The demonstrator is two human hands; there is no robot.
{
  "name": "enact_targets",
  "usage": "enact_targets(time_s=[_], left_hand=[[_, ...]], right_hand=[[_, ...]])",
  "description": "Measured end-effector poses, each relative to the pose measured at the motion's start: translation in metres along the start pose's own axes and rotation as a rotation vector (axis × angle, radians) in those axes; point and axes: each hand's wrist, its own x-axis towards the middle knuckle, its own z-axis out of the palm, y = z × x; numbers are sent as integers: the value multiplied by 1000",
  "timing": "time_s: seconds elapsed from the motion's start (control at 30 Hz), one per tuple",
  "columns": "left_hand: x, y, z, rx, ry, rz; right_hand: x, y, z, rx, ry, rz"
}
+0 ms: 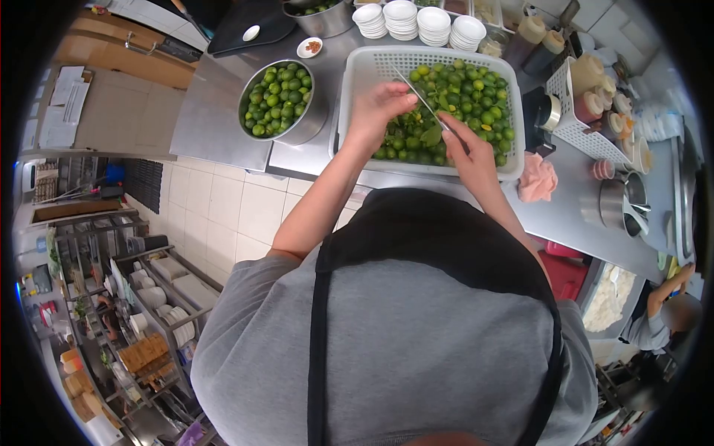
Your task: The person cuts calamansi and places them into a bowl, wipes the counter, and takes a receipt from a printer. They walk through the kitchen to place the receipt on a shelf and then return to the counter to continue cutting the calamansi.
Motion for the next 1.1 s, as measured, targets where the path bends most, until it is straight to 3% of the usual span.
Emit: enact_targets(time_s=[0.07, 0.23, 0.27, 0.3, 0.33, 0.4, 0.47, 0.53, 0.63, 0.67, 0.7, 0.73, 0.87, 1.0, 1.07, 1.1], left_hand=[[1, 6, -5, -316, -30, -150], [11, 12, -49, -386, 75, -94], [12, 13, -62, -349, 121, -38], [12, 19, -74, -241, 201, -8], [9, 25, -85, -178, 238, 41], [7, 30, -115, 25, 383, 62], [0, 37, -140, 207, 468, 106], [-4, 37, -164, 326, 571, 151], [-15, 47, -183, 543, 702, 108], [-19, 49, -188, 745, 725, 82], [-23, 50, -192, 947, 743, 51], [-26, 51, -198, 943, 751, 55], [-40, 49, -224, 953, 860, 65], [-49, 21, -272, 924, 970, 67], [-48, 15, -284, 415, 888, -135], [-47, 18, -284, 319, 852, -145]], right_hand=[[0, 0, 0, 12, -9, -7], [-3, 16, -8, -67, -102, -10], [-1, 20, -10, -125, -108, -27], [2, 28, -10, -288, -69, -257], [3, 31, -12, -287, -79, -272], [5, 24, -12, -709, -182, -185], [14, 16, -7, -718, -262, -92], [22, 14, 0, -797, -361, -237], [40, 4, 5, -800, -288, -333], [49, -1, 7, -795, -223, -359], [61, -2, 7, -730, -206, -356], [79, 3, 8, -604, -258, -262], [139, 6, 27, 224, -408, 309], [185, 8, 81, 579, -572, 385], [198, -4, 117, 571, -609, 451], [204, -6, 137, 567, -613, 460]])
